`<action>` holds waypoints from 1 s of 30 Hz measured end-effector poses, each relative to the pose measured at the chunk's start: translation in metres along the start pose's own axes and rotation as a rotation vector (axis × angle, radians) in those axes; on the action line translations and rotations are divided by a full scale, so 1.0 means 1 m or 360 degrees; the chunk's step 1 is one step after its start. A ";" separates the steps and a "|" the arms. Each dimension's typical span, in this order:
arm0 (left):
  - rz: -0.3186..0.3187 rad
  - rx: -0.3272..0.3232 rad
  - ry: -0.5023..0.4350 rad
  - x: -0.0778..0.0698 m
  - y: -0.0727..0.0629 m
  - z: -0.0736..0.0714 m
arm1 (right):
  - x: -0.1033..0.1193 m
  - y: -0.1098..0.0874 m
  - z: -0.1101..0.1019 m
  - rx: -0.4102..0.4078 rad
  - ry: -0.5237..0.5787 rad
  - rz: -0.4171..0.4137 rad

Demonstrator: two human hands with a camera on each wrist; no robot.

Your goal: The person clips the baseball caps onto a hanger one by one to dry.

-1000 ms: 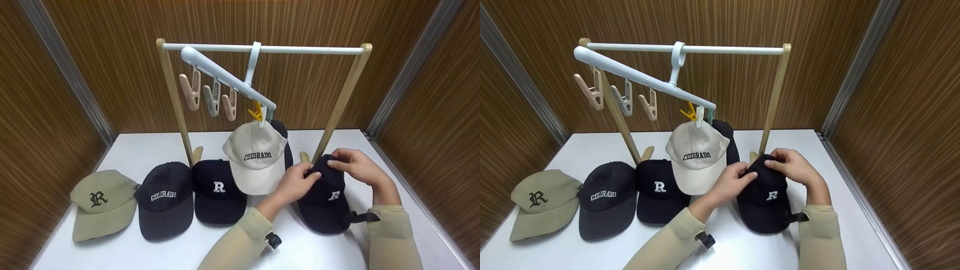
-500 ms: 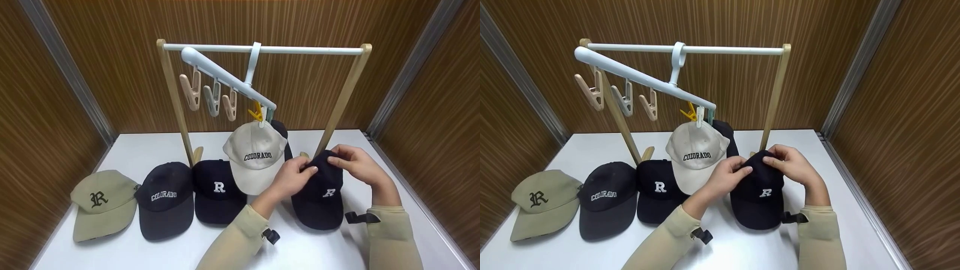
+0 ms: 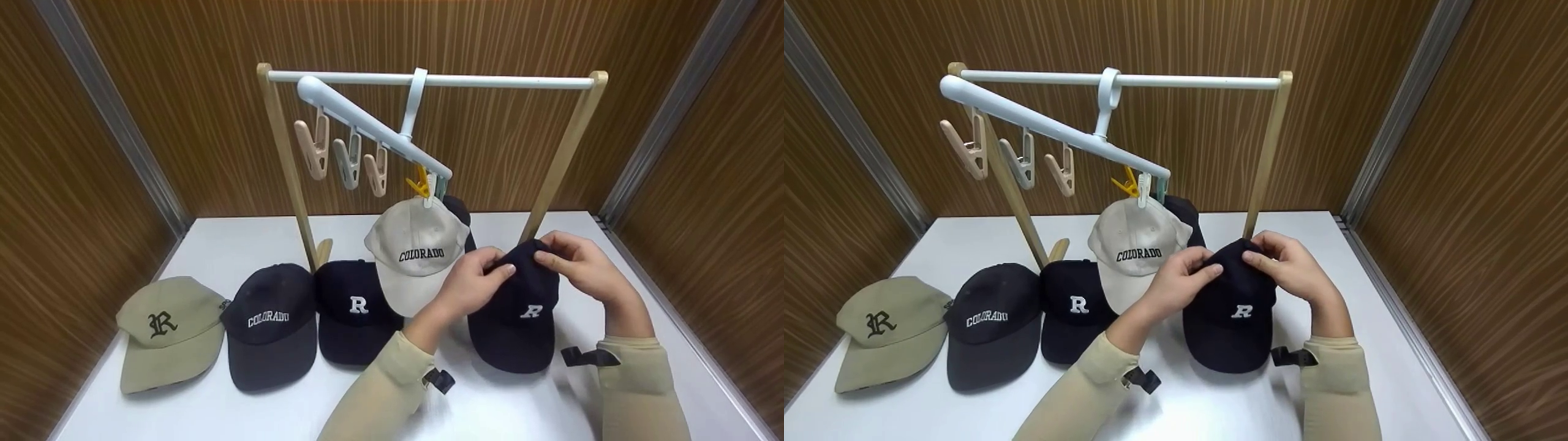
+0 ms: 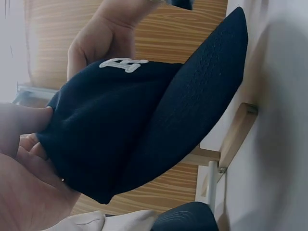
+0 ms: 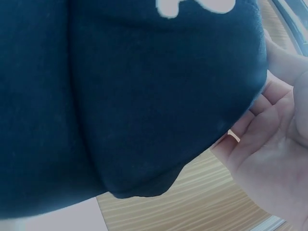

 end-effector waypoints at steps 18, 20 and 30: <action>0.0054 -0.0064 -0.0099 -0.011 0.000 -0.022 | 0.020 -0.005 0.011 -0.0057 0.0068 -0.0146; 0.0059 -0.0083 -0.0118 -0.012 0.000 -0.025 | 0.022 -0.005 0.012 -0.0058 0.0076 -0.0154; 0.0075 -0.0110 -0.0109 -0.016 0.002 -0.035 | 0.030 -0.008 0.018 0.0020 0.0129 -0.0181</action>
Point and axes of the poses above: each hand's wrist, its own y-axis towards the middle knuckle, its own z-axis out of the palm, x = y × z, the point moved 3 cm from there along y, towards the middle knuckle, and after that the axes turned 13 degrees about z, right-handed, at the moved point
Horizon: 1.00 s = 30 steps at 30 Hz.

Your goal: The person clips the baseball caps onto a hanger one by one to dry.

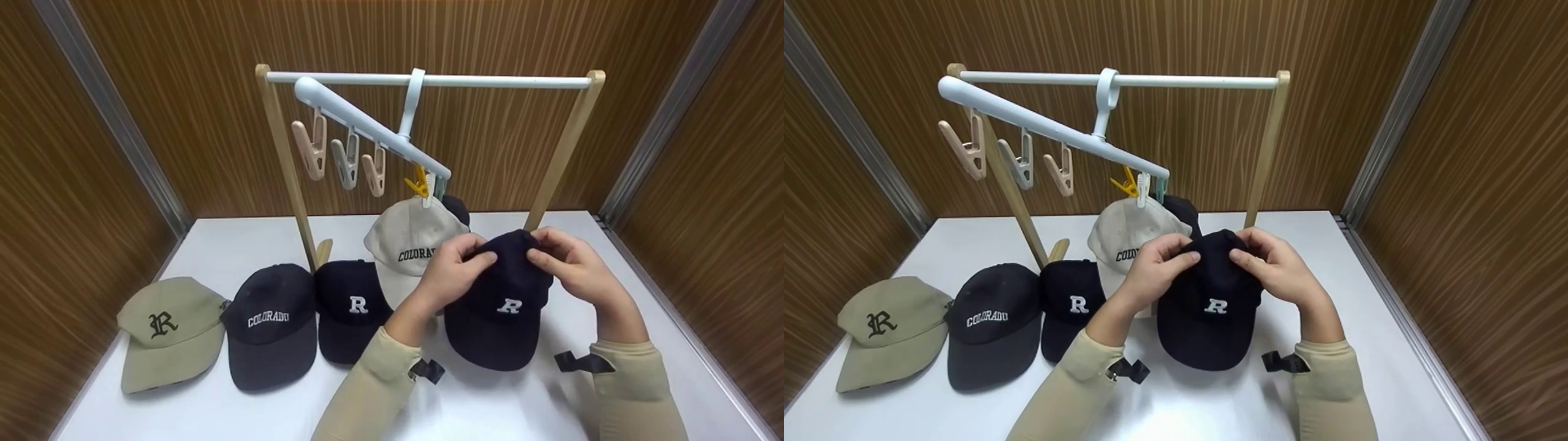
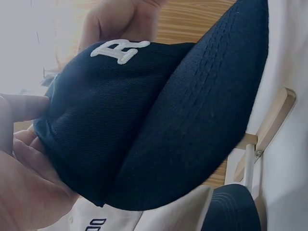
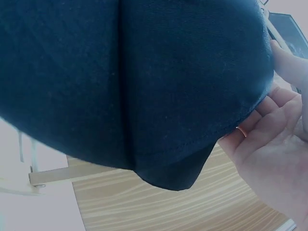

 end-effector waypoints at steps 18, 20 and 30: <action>0.0074 -0.0069 -0.0061 -0.006 0.000 -0.016 | 0.016 0.006 0.030 -0.0185 0.0136 0.0021; 0.0071 -0.0075 -0.0063 -0.007 -0.001 -0.017 | 0.017 0.007 0.033 -0.0214 0.0146 0.0029; 0.0059 -0.0092 -0.0041 -0.010 -0.003 -0.027 | 0.024 0.010 0.044 -0.0233 0.0227 0.0011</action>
Point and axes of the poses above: each hand's wrist, its own y-axis towards the middle knuckle, its own z-axis out of the palm, x = y × z, the point moved 3 cm from there along y, towards the middle knuckle, and after that the axes turned 13 degrees about z, right-handed, at the moved point
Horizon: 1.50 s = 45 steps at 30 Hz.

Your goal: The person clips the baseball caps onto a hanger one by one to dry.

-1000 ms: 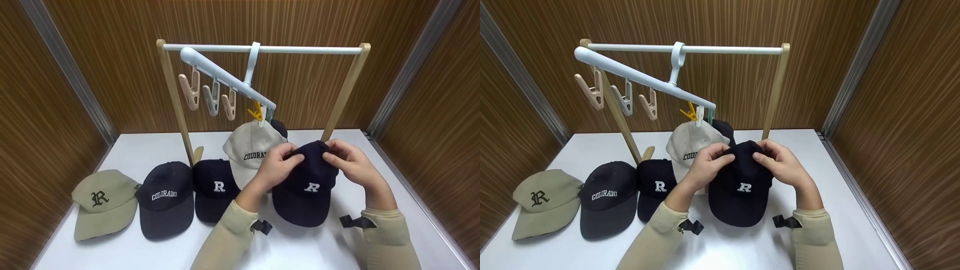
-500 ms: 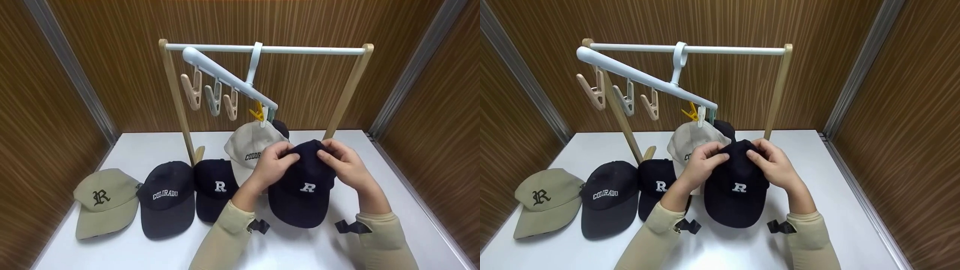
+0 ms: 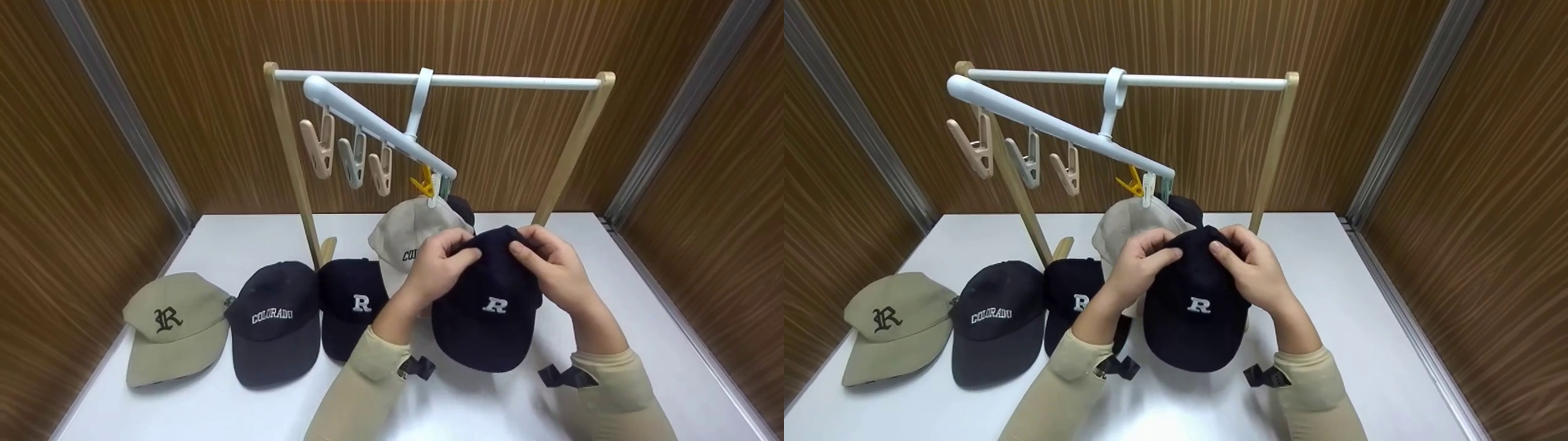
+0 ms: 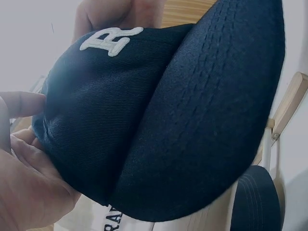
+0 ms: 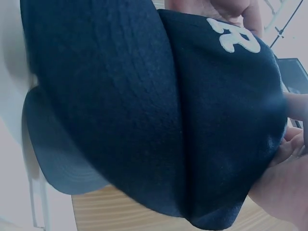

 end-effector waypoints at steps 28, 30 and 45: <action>-0.0047 0.0005 -0.0147 -0.007 0.003 -0.045 | 0.010 0.022 0.037 -0.0011 0.0021 -0.0044; -0.0055 0.0015 -0.0140 -0.007 0.002 -0.048 | 0.010 0.023 0.041 -0.0014 0.0011 -0.0043; -0.0069 -0.0071 -0.0127 -0.009 -0.002 -0.072 | 0.014 0.037 0.064 -0.0038 -0.0013 -0.0035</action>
Point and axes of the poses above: each hand's wrist, its own y-axis towards the middle knuckle, its own z-axis out of the palm, x = y × z, the point moved 3 cm from there along y, towards the middle knuckle, and after that the axes turned 13 degrees about z, right-handed, at the moved point
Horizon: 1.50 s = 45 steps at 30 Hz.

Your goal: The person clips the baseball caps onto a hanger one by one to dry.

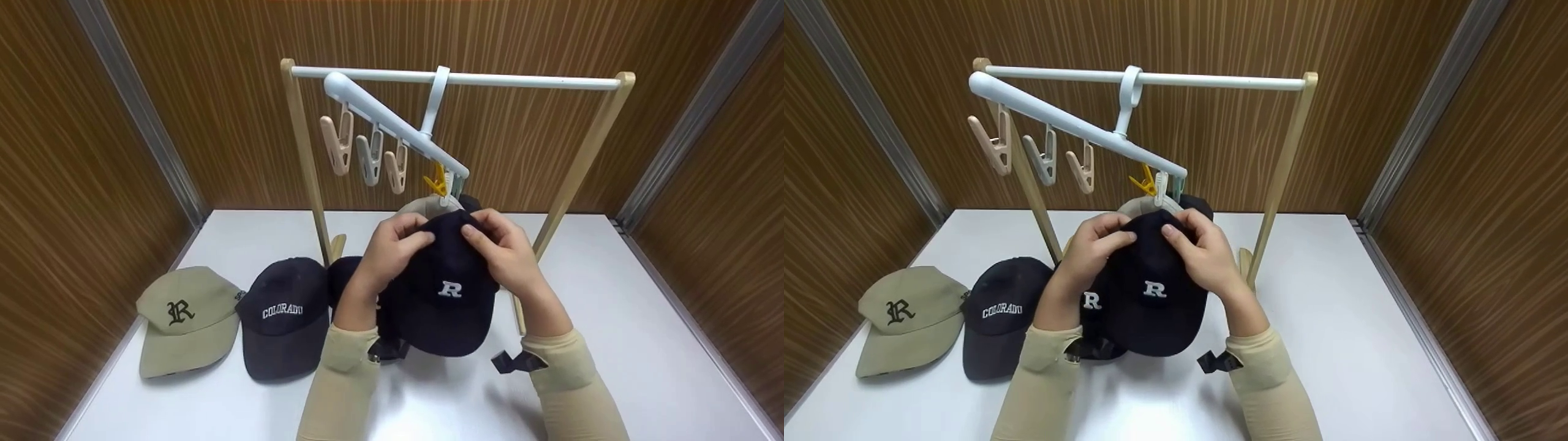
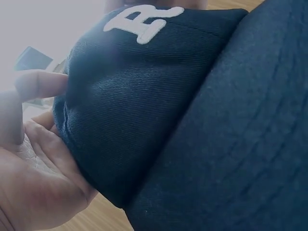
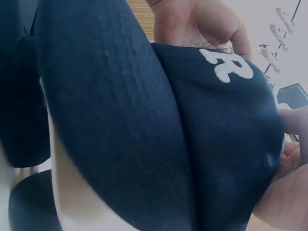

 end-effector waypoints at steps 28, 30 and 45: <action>0.0009 -0.0017 0.0089 0.003 -0.004 -0.016 | -0.005 0.015 0.017 -0.0069 -0.0034 -0.0021; 0.0014 -0.0027 0.0098 0.003 -0.004 -0.016 | -0.005 0.015 0.018 -0.0062 -0.0047 -0.0019; 0.0024 -0.0098 0.0172 0.006 -0.002 -0.015 | -0.003 0.021 0.023 -0.0039 -0.0118 -0.0069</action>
Point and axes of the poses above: each hand's wrist, its own y-axis towards the middle knuckle, its own z-axis out of the palm, x = y × z, the point moved 3 cm from there along y, towards the middle knuckle, and after that the axes turned 13 degrees about z, right-handed, at the moved point
